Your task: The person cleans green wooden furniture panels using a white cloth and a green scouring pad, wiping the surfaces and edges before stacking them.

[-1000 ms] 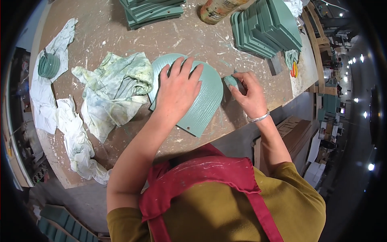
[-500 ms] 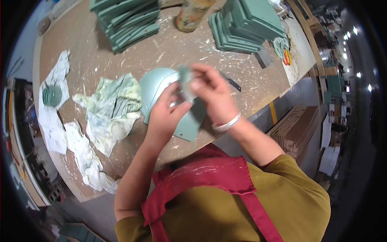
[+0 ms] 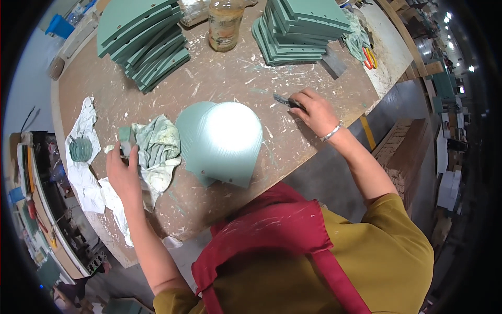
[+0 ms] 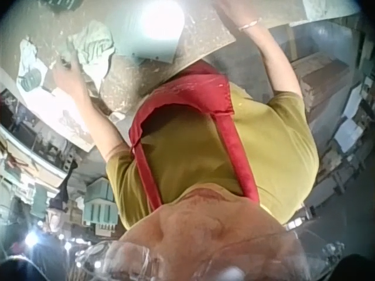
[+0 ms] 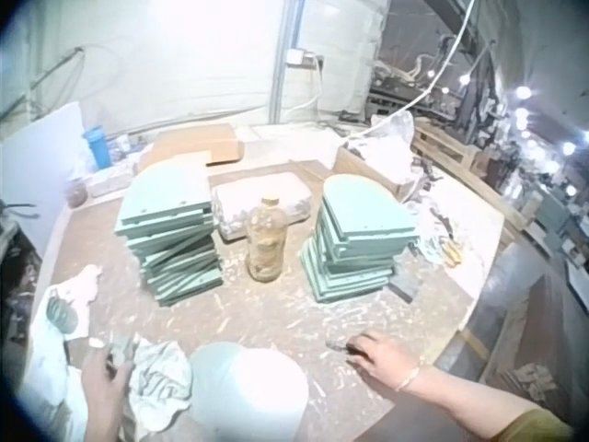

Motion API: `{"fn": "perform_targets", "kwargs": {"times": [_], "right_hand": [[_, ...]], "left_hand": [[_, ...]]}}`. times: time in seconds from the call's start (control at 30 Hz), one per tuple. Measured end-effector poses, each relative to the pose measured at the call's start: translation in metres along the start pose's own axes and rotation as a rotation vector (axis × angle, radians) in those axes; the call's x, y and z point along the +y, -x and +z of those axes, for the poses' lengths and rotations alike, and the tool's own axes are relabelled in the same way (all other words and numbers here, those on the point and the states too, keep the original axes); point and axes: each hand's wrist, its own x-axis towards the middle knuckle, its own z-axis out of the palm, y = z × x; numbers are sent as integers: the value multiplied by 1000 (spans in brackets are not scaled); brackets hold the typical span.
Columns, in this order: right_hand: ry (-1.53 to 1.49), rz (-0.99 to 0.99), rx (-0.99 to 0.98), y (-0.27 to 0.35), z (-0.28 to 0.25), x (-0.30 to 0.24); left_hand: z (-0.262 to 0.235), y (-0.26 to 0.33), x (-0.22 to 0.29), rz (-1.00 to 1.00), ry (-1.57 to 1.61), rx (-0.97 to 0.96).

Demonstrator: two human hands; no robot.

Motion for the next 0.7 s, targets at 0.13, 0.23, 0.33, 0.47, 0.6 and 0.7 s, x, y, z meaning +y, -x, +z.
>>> {"fn": "perform_targets", "kwargs": {"times": [0.13, 0.23, 0.33, 0.47, 0.6, 0.7], "right_hand": [[158, -89, -126, -5, 9, 8], [258, -123, -156, -7, 10, 6], [333, -104, -136, -11, 16, 9], [304, -128, -59, -18, 20, 4], [137, -51, -88, -17, 13, 0], [-105, -83, -88, -17, 12, -17]], "left_hand": [[6, -4, 0, -102, -39, -59], [11, -3, 9, 179, -249, 294], [22, 18, 81, 290, 148, 100], [79, 65, 160, 536, 166, -154], [91, 79, 164, 616, 114, -223], [86, 78, 147, 660, 124, -240]]}}
